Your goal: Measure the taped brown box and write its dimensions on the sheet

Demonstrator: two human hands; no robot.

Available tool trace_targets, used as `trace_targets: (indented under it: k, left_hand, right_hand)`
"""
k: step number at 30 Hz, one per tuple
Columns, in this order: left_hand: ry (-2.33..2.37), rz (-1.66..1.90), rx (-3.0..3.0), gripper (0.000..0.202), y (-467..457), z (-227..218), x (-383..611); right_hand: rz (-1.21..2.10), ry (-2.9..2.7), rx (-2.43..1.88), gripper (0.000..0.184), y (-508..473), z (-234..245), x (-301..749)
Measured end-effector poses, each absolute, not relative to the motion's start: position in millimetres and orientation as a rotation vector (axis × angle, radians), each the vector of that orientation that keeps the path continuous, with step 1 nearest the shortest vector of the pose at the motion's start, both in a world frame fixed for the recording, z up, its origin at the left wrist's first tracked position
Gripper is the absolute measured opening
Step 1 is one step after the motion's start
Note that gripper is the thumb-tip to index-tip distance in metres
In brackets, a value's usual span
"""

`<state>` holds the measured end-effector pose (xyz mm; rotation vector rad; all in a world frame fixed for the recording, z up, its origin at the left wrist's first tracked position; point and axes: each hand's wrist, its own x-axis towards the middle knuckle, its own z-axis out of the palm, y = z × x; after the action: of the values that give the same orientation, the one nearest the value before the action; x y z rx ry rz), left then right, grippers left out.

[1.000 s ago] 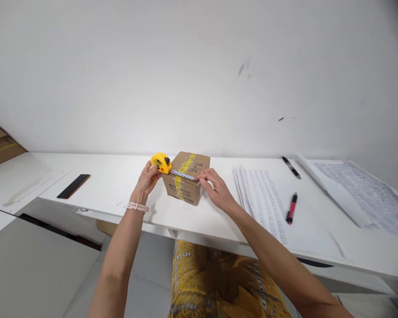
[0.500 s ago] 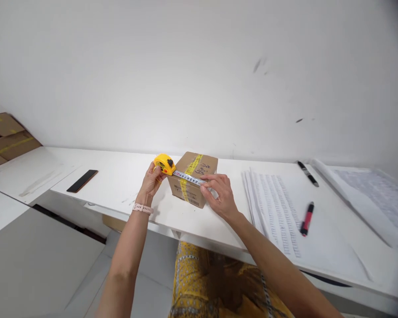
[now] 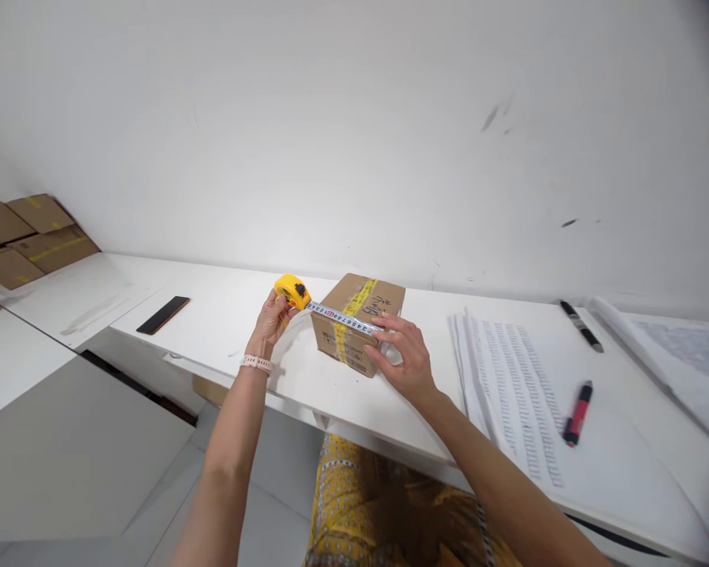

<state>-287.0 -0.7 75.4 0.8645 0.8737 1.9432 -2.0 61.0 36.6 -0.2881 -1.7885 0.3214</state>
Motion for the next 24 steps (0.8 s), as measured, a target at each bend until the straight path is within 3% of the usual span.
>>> trace_targets:
  k: [24]
  left_hand:
    - [1.014, 1.853, 0.963, 0.056, -4.7, 81.8, -280.8]
  right_hand:
    - [0.241, -1.788, -0.302, 0.014, 58.1, 35.1, -3.4]
